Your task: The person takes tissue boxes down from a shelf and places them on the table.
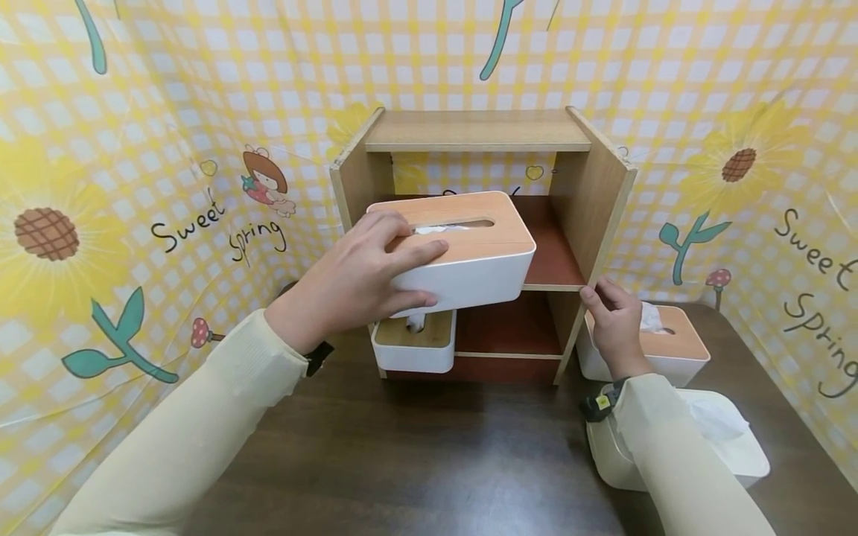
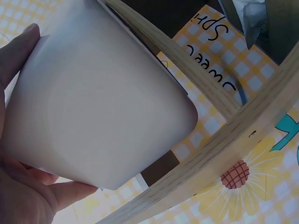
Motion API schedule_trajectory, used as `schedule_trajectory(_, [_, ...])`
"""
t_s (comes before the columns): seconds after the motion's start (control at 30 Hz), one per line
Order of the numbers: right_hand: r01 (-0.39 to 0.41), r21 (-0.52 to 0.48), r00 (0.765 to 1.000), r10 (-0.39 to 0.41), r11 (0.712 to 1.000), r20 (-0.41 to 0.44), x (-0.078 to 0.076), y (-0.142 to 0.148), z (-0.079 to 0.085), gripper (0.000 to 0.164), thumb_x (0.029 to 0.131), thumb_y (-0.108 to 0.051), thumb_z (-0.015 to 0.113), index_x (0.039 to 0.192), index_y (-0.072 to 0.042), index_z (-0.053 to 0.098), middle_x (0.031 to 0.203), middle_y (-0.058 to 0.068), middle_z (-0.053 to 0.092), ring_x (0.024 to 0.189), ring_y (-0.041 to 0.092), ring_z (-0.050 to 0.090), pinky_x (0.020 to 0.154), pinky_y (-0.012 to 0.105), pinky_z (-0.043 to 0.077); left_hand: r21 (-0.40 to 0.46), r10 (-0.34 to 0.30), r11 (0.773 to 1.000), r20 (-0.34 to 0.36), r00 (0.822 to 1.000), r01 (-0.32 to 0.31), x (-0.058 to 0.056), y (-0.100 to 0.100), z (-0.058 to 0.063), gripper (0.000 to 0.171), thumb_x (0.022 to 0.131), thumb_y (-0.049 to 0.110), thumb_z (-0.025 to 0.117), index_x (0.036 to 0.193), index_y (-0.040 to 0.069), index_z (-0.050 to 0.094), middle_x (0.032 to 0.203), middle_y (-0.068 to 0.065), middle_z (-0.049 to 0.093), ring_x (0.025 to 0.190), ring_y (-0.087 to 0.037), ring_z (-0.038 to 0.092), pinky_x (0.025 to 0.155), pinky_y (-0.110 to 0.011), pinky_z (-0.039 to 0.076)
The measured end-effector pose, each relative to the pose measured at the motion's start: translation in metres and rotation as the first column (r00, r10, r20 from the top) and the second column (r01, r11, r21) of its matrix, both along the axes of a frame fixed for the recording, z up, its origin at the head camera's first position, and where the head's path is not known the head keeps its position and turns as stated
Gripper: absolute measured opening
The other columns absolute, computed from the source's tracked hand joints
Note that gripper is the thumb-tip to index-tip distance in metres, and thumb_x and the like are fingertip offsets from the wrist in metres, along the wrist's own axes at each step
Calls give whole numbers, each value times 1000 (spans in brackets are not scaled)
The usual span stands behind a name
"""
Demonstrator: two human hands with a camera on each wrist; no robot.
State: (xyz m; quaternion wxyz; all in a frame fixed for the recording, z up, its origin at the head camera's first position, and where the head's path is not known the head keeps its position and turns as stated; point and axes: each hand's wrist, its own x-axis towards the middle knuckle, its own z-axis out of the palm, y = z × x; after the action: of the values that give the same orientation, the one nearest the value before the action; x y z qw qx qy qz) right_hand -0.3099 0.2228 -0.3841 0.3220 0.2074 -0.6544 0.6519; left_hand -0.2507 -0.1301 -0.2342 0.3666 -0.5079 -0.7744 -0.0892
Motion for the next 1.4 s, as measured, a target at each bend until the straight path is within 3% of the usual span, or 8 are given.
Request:
schedule_trajectory(0.17, [1,11,1000,-1,1000,2,0,0,0,26,90,5,62,111,20,62,98,-11,70,86,5,61,78,17,49,-2,-17,1000,-1,1000,17,1,-1,-1,55,75,33,85,121,12,64,95,-16,52,101,-39,49,95,-46,39])
schedule_trajectory(0.4, [-10,5,999,10,1000,34,2,1,0,30,90,8,61,119,17,59,104,-11,69,94,6,63,83,18,49,-12,-27,1000,8,1000,27,3,-4,-3,57,74,36,86,121,13,64,100,-17,54,98,-36,50,87,-45,45])
schedule_trajectory(0.57, [-5,17,1000,4,1000,29,2,1,0,28,90,7,61,117,17,61,103,-12,69,93,6,63,82,18,49,-20,-48,999,13,999,48,3,-4,-3,57,74,37,86,122,14,65,104,-18,55,100,-35,51,92,-45,44])
schedule_trajectory(0.9, [6,26,999,-6,1000,32,0,1,-1,28,92,4,60,115,20,60,102,-13,69,91,7,62,81,18,49,-33,-56,998,31,998,57,7,-3,-4,58,74,38,85,125,16,64,106,-18,55,102,-34,50,89,-43,44])
schedule_trajectory(1.03, [0,26,999,-1,1000,33,-1,1,-2,27,91,5,61,116,17,62,104,-11,69,94,7,63,82,19,49,-40,-55,998,25,998,56,8,-4,-4,60,74,39,85,126,18,63,107,-18,55,102,-34,51,90,-45,44])
schedule_trajectory(1.2, [19,32,1000,-20,999,14,-1,1,-1,22,91,3,64,109,15,67,98,-11,69,88,6,61,78,18,49,-37,-85,996,37,996,86,10,-6,-6,63,74,38,86,129,19,60,108,-18,56,103,-34,51,91,-45,44])
schedule_trajectory(1.4, [-6,15,1000,6,1000,2,-6,4,-6,21,91,6,62,106,0,74,100,-3,70,87,9,61,78,19,49,-40,-108,993,32,994,109,12,-6,-7,62,74,37,85,128,19,60,108,-18,55,104,-33,51,91,-43,44])
